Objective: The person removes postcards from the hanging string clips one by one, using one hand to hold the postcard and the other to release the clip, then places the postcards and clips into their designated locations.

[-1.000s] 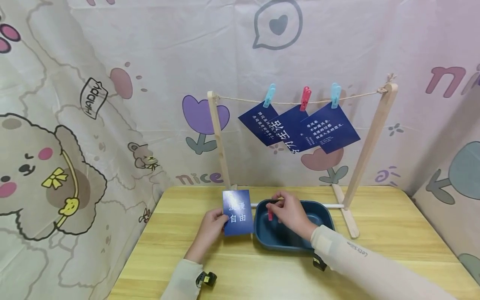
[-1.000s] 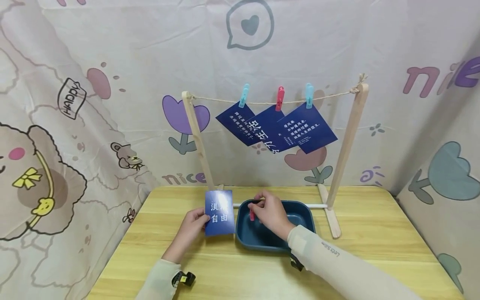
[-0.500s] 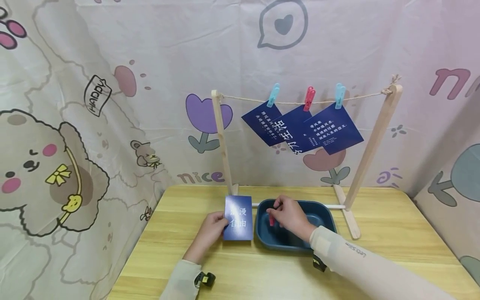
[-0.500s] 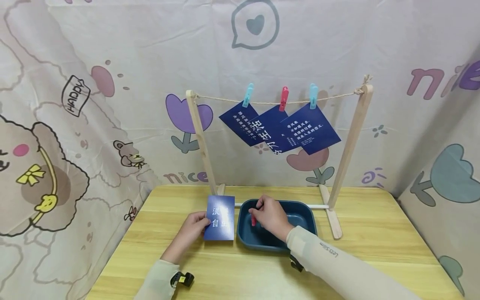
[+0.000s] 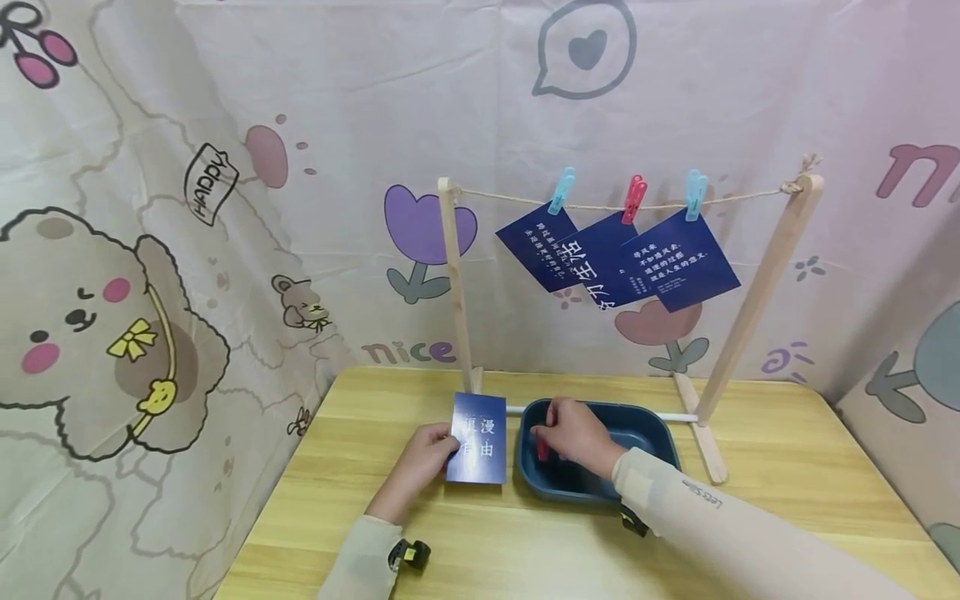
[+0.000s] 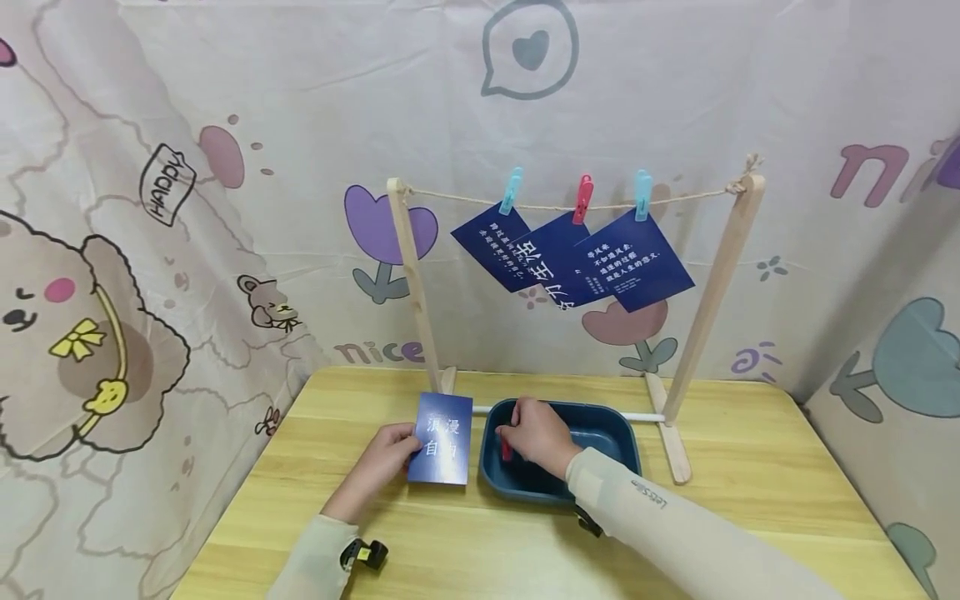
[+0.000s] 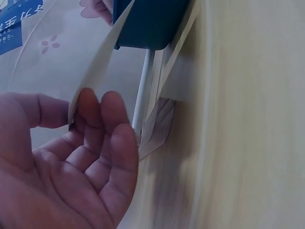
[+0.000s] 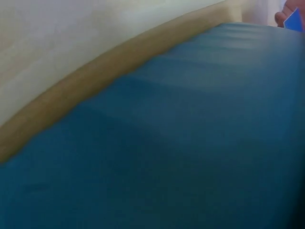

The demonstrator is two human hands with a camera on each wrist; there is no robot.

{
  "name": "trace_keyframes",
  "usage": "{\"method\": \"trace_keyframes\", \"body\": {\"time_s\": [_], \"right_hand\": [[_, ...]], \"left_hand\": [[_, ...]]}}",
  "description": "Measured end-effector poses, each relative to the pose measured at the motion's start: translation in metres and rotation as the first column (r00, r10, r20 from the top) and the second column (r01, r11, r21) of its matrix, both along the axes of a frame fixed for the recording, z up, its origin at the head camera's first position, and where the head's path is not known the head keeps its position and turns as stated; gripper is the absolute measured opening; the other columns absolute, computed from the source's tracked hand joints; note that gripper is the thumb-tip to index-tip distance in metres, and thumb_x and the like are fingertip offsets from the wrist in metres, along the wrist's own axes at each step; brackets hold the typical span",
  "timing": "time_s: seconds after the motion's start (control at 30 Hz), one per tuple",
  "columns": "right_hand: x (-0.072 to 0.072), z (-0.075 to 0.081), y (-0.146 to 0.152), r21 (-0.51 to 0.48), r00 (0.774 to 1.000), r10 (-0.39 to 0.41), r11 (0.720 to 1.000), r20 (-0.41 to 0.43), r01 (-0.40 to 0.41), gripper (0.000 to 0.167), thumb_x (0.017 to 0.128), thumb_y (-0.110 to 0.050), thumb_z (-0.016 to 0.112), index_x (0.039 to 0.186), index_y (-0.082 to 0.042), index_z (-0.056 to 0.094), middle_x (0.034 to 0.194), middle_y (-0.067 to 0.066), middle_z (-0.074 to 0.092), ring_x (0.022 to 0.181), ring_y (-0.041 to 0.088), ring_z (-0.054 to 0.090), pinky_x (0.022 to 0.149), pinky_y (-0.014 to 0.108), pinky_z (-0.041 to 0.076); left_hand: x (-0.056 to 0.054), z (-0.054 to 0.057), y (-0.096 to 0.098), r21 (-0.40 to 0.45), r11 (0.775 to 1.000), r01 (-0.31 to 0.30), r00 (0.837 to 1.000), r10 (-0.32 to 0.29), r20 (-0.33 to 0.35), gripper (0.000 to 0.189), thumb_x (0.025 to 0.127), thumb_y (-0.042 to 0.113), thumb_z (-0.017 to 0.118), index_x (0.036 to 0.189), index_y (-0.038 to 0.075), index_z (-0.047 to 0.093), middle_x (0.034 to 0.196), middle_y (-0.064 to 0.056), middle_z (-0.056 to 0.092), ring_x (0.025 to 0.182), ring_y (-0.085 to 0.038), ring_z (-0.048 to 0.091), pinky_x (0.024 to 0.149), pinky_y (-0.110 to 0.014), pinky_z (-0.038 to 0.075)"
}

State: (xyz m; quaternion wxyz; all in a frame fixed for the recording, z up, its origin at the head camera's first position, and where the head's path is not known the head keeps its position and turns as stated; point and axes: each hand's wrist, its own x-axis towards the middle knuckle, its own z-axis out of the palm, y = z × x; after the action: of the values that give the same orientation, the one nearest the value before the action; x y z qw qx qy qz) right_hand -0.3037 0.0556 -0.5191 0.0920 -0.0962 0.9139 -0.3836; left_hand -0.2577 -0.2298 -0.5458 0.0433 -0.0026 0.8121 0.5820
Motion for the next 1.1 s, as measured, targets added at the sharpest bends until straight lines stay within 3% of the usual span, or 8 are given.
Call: {"method": "trace_keyframes", "body": {"time_s": [0.2,0.4,0.73,0.97,1.1], "right_hand": [[-0.001,-0.006,-0.001,0.1,0.999,0.043,0.994,0.006,-0.044,0.031,0.099,-0.029,0.081,0.082,-0.013,0.059,0.062,0.002,0.064,0.048,0.019,0.061,0.048,0.031,0.047],[-0.002,-0.011,-0.003,0.168,0.998,0.059,0.984,-0.039,-0.051,0.031,0.097,-0.03,0.081,0.081,-0.014,0.06,0.066,-0.001,0.064,0.054,0.017,0.06,0.05,0.03,0.045],[-0.001,-0.011,-0.006,0.232,0.991,0.122,0.967,-0.058,-0.105,0.03,0.099,-0.027,0.078,0.079,-0.015,0.059,0.063,-0.003,0.062,0.055,0.016,0.057,0.052,0.03,0.04],[-0.001,-0.014,-0.011,0.267,0.986,0.147,0.956,-0.074,-0.122,0.037,0.099,-0.026,0.079,0.073,-0.014,0.056,0.055,-0.003,0.049,0.048,0.015,0.048,0.049,0.031,0.032],[-0.001,-0.014,-0.015,0.267,0.986,0.152,0.955,-0.07,-0.128,0.035,0.099,-0.026,0.079,0.075,-0.014,0.056,0.057,-0.002,0.052,0.05,0.016,0.053,0.05,0.031,0.036]], "left_hand": [[0.001,0.004,-0.005,-0.02,0.999,0.051,0.999,-0.051,0.008,0.018,0.094,0.007,0.06,0.098,-0.003,0.075,0.07,-0.002,0.063,0.06,-0.014,0.055,0.054,-0.027,0.049],[0.0,0.006,-0.01,-0.042,0.997,0.064,0.998,-0.063,0.025,0.016,0.095,0.008,0.059,0.092,0.0,0.072,0.067,0.001,0.057,0.061,-0.013,0.053,0.057,-0.027,0.048],[-0.002,0.008,-0.016,-0.051,0.997,0.063,0.998,-0.062,0.022,0.016,0.095,0.01,0.06,0.087,0.002,0.07,0.068,0.001,0.058,0.061,-0.013,0.054,0.057,-0.028,0.05],[-0.003,0.009,-0.021,-0.05,0.998,0.034,0.999,-0.032,0.027,0.024,0.094,0.01,0.061,0.072,0.011,0.051,0.062,0.004,0.048,0.059,-0.013,0.048,0.056,-0.027,0.045],[-0.002,0.01,-0.025,-0.055,0.998,0.021,0.999,-0.019,0.028,0.024,0.094,0.01,0.061,0.071,0.011,0.051,0.062,0.004,0.048,0.06,-0.015,0.048,0.056,-0.028,0.046]]}}
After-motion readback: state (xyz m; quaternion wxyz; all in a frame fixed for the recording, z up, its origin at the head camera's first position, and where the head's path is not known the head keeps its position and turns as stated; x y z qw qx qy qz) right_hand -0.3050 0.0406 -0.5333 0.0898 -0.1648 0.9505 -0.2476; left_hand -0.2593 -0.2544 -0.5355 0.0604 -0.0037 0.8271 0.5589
